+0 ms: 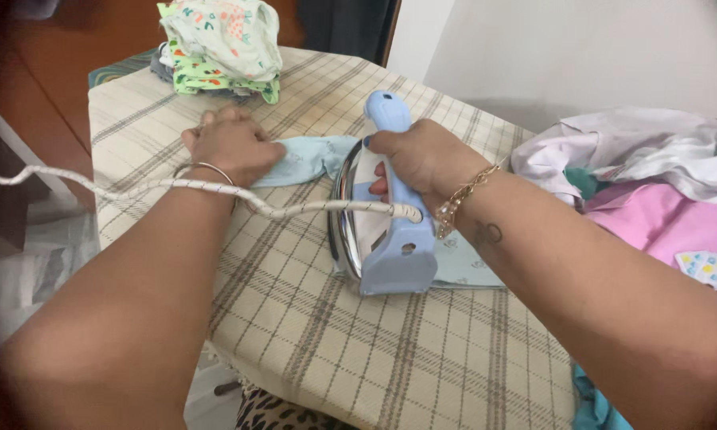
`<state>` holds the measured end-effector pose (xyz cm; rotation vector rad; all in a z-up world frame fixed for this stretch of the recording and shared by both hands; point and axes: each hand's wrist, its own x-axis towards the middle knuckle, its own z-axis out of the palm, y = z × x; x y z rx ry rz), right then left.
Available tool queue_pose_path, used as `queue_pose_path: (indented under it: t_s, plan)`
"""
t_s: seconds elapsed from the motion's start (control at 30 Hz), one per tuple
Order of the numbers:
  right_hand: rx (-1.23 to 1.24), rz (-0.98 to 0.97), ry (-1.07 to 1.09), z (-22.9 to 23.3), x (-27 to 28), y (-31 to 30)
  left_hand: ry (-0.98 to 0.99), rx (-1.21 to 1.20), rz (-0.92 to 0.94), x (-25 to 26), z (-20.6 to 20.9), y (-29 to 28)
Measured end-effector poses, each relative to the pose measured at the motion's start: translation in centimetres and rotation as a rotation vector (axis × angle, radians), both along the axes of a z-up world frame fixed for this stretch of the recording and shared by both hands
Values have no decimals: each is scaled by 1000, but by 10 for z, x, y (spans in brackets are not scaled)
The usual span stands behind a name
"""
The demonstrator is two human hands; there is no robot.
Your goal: The person sorts through a pile of baby clothing on an ironing board, buttoning a small blue shirt before ironing it and other items with a handheld iron.
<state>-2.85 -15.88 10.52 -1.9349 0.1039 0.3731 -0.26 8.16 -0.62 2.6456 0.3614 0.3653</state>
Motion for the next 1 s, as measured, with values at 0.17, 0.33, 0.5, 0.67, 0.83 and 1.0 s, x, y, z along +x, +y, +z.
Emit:
queue_pose_path:
  t_s: [0.17, 0.33, 0.5, 0.67, 0.83, 1.0]
  plan:
    - [-27, -18, -50, -3, 34, 5, -136, -216, 96, 18, -15, 19]
    - [-28, -1, -16, 5, 40, 13, -189, -121, 175, 39, -23, 30]
    - [-171, 177, -25, 9, 4, 4, -237, -157, 214, 39, -23, 27]
    - [-249, 204, -9, 5, -24, 6, -250, -212, 229, 31, -18, 23]
    - [-136, 157, -118, -5, 17, 24, -317, -199, 215, 33, -18, 24]
    - [-110, 129, -158, -6, 68, 46, -297, -220, 222, 35, -18, 27]
